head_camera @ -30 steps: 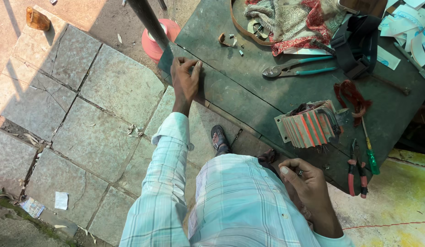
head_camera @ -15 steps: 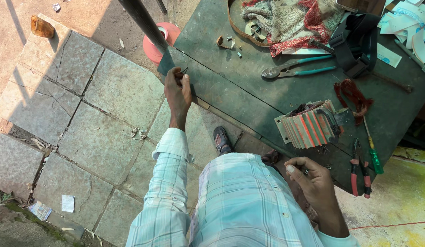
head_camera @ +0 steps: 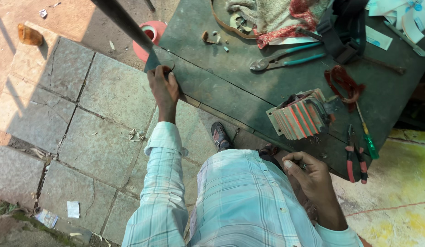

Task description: The person works on a small electrical component, likely a motor or generator stator, at a cluttered workbench. They use pliers to strip and twist copper wire, a screwdriver to adjust parts, and a hammer to tap a metal rod into the component. The person repeatedly handles the component and wires throughout the clip.

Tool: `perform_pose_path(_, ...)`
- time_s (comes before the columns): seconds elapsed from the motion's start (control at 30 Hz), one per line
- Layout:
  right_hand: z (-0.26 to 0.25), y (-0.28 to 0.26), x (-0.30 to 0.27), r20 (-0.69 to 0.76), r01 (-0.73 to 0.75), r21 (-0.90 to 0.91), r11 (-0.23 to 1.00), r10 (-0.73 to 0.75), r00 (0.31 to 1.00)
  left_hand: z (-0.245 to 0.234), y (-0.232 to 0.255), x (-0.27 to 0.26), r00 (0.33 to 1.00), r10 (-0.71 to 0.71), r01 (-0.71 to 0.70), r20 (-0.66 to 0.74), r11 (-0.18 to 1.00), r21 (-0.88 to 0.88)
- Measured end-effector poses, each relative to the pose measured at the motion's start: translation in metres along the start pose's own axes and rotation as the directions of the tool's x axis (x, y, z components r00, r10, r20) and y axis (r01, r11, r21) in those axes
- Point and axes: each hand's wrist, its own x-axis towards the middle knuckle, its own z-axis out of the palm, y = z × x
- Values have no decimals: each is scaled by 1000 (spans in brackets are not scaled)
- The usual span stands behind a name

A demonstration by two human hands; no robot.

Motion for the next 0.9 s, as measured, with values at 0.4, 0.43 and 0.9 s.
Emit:
perform_pose_path(0.4,-6,8,-20,-17,21,171,985,-19,1000,-20,10,-16,972,204,-179,119,965,-192)
perform_pose_path(0.43,-10,10,-21,-46,50,158,986,-43,998,-24,18,-21,980,160,-132,114,966,-222)
perform_pose_path(0.9,-104,39,-24,-235,82,97,992,-57,970,-5,236,-140,608,727,-555,319,676,-484)
